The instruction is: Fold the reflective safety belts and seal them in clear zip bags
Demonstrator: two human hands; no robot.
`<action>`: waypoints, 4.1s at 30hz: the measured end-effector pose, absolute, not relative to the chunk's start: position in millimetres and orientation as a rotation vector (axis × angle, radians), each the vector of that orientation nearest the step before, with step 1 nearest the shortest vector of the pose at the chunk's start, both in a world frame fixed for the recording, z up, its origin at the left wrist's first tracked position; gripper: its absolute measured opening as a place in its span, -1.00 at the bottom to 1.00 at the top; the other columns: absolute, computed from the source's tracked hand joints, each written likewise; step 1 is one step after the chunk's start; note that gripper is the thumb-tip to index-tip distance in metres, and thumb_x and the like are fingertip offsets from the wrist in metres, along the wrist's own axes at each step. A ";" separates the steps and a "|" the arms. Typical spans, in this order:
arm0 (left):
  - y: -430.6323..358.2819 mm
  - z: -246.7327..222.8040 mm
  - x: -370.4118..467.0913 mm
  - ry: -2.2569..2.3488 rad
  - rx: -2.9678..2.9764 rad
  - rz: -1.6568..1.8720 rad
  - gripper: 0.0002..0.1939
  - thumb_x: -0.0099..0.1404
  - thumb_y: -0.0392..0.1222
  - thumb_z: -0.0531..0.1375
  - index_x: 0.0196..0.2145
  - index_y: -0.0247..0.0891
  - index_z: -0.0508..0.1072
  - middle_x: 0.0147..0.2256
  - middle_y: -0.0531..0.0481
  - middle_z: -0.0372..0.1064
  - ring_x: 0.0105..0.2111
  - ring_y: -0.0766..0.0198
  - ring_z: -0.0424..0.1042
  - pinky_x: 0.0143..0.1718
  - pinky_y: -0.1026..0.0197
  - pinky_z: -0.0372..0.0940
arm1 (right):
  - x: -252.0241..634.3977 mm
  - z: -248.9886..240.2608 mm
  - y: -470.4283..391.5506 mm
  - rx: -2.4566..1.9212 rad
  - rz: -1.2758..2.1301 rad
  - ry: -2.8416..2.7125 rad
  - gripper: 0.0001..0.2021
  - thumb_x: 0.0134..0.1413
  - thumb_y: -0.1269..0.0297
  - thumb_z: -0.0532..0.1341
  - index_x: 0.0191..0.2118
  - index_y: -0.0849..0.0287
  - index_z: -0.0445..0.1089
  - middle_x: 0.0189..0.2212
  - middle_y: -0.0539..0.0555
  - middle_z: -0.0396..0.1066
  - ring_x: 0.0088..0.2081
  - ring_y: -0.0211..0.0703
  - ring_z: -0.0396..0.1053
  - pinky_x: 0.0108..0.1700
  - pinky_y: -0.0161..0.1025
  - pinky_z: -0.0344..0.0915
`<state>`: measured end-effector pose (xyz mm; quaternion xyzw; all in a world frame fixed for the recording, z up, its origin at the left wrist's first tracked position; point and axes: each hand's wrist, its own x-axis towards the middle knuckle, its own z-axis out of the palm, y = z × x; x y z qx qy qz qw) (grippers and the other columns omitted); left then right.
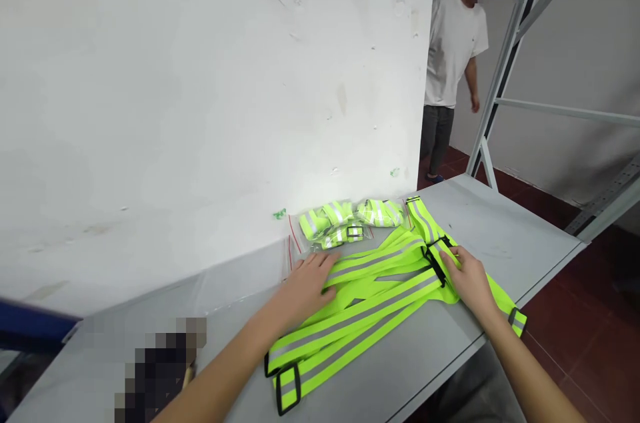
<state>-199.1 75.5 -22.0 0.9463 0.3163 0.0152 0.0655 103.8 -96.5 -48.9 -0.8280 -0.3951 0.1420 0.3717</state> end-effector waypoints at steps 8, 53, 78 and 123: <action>87.6 -3.4 -250.0 1.072 3.130 -0.018 -0.44 0.22 -0.50 -0.12 0.06 -0.12 0.37 -0.04 -0.19 0.38 0.01 -0.06 0.30 0.07 -0.14 0.06 | 105.0 -53.5 -96.2 -2.205 0.350 -1.019 -0.59 0.11 -0.11 0.03 -0.12 0.10 0.30 -0.31 0.17 0.51 -0.19 0.09 0.45 -0.28 -0.20 0.23; -21.1 -58.2 -33.2 0.443 2.879 0.367 -0.24 0.38 0.24 -0.17 0.33 -0.34 -0.07 0.35 -0.18 -0.18 0.34 0.01 -0.21 0.28 -0.17 -0.12 | 159.5 -20.0 -37.0 -2.141 0.400 -1.302 -0.70 0.20 0.17 0.05 -0.21 0.17 0.49 -0.22 0.12 0.48 -0.10 -0.03 0.39 -0.02 -0.19 0.23; -19.2 -40.3 -34.4 0.547 2.614 0.450 -0.48 0.41 0.10 -0.07 0.18 -0.24 0.23 0.20 -0.15 0.21 0.22 0.04 0.15 0.23 -0.14 -0.01 | 135.2 36.9 -89.2 -1.557 0.712 -1.490 -0.69 -0.09 0.55 0.14 -0.19 0.12 0.41 -0.19 0.05 0.51 -0.11 -0.08 0.46 -0.03 -0.13 0.36; 43.5 15.2 -8.5 0.554 2.384 0.206 -0.45 0.09 0.10 0.28 -0.01 -0.18 0.33 -0.13 0.00 0.40 -0.19 0.16 0.40 -0.25 0.25 0.25 | 132.5 -62.0 -146.8 -1.980 0.075 -1.490 -0.59 0.18 0.31 0.14 0.15 0.02 0.17 0.08 0.14 0.37 0.06 0.07 0.35 0.01 0.06 0.34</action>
